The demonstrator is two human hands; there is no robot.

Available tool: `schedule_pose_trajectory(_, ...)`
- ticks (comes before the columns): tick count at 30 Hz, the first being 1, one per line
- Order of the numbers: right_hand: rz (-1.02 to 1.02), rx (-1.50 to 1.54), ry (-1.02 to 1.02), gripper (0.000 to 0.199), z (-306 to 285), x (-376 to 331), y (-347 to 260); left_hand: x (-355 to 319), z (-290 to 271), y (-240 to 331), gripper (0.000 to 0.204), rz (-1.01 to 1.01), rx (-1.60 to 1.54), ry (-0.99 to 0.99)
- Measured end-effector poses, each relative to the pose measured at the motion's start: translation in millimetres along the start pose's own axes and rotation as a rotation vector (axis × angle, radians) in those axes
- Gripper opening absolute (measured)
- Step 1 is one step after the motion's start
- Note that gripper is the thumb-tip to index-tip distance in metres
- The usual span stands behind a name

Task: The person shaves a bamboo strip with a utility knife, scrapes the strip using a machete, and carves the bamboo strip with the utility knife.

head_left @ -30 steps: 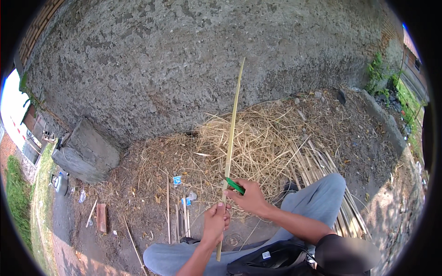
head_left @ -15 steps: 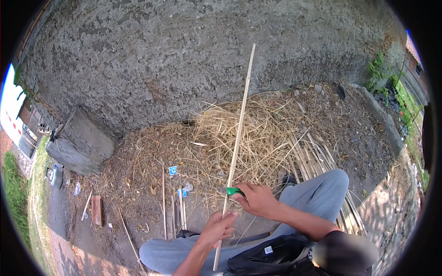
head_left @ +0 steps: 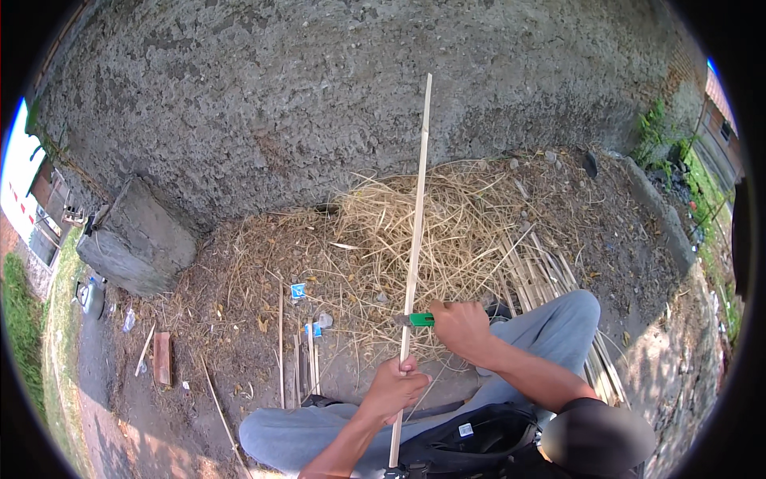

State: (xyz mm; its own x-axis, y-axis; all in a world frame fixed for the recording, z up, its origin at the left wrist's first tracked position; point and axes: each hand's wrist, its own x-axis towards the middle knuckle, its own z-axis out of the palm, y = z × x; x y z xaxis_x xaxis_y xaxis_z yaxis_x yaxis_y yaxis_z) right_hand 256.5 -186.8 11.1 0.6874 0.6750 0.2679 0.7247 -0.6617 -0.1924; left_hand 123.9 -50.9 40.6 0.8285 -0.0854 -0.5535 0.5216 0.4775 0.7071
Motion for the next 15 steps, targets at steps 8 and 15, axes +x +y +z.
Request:
schedule_pose_trajectory(8,0.016,-0.106,0.043,0.007,-0.8,16.4,9.7,6.0,11.6,4.9,0.040,0.009,-0.009,-0.010)
schedule_pose_trajectory(15,0.064,-0.096,0.068,0.007,3.5,35.6,25.1,5.8,20.4,3.9,0.039,0.016,0.050,0.004)
